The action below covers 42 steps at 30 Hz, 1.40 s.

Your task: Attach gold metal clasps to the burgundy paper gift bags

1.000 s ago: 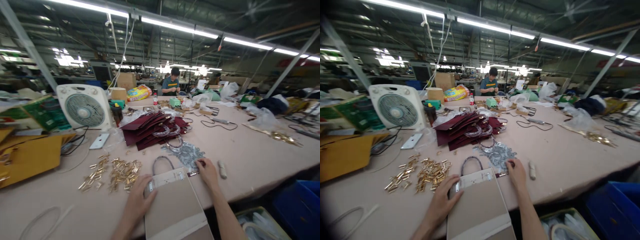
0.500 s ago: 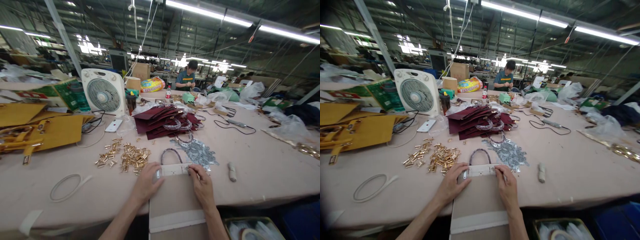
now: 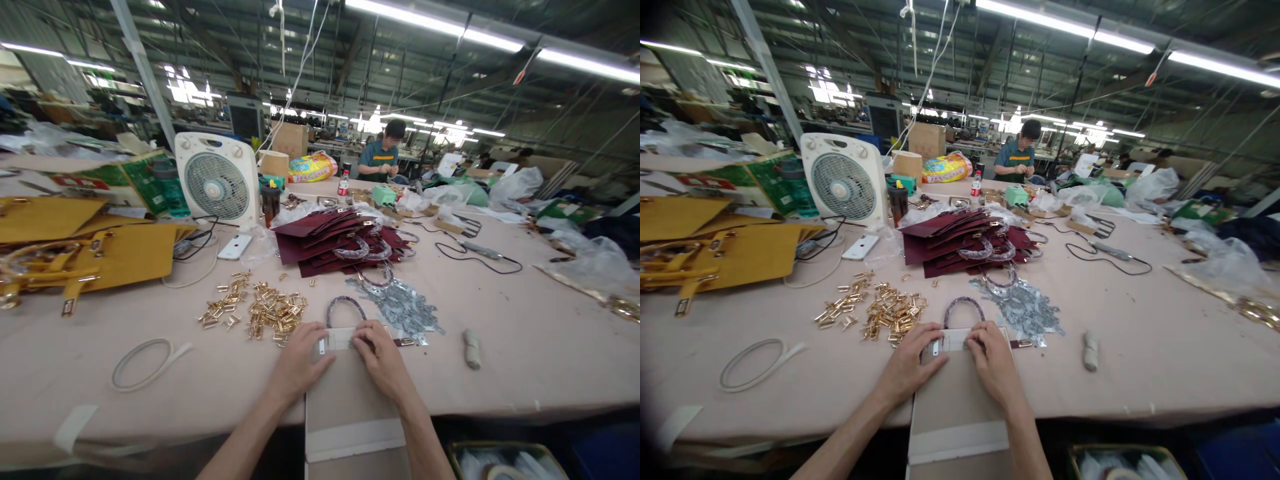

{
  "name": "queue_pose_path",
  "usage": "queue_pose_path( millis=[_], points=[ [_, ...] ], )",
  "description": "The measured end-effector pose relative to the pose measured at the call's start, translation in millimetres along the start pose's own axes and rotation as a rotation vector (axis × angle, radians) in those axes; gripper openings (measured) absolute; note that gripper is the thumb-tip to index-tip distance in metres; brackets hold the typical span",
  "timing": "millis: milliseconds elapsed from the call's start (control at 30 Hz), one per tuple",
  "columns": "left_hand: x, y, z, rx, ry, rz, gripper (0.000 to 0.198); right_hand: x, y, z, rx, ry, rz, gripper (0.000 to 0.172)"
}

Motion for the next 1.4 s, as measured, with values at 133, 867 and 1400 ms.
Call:
queue_pose_path(
  millis=[133,867,1400],
  points=[
    [1.8,0.6,-0.4,0.007,-0.009,0.017,0.040,-1.6,-4.5,-3.1,-0.002,0.038,-0.007,0.018],
    [2.0,1.4,-0.3,-0.014,-0.034,-0.030,0.035,-16.4,36.7,58.1,-0.560,-0.063,0.049,0.023],
    [3.2,-2.7,-1.8,-0.029,-0.116,-0.092,0.031,-207.0,65.3,216.3,-0.818,0.351,-0.526,0.066]
  ],
)
Point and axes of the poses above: each hand's wrist, its own y-axis away from the middle knuckle, its own z-axis out of the back of the hand, x = y × z, the point moved 10 cm from there along -y, towards the middle knuckle, and after that the axes turned 11 degrees about -z, right-handed, at the moved point
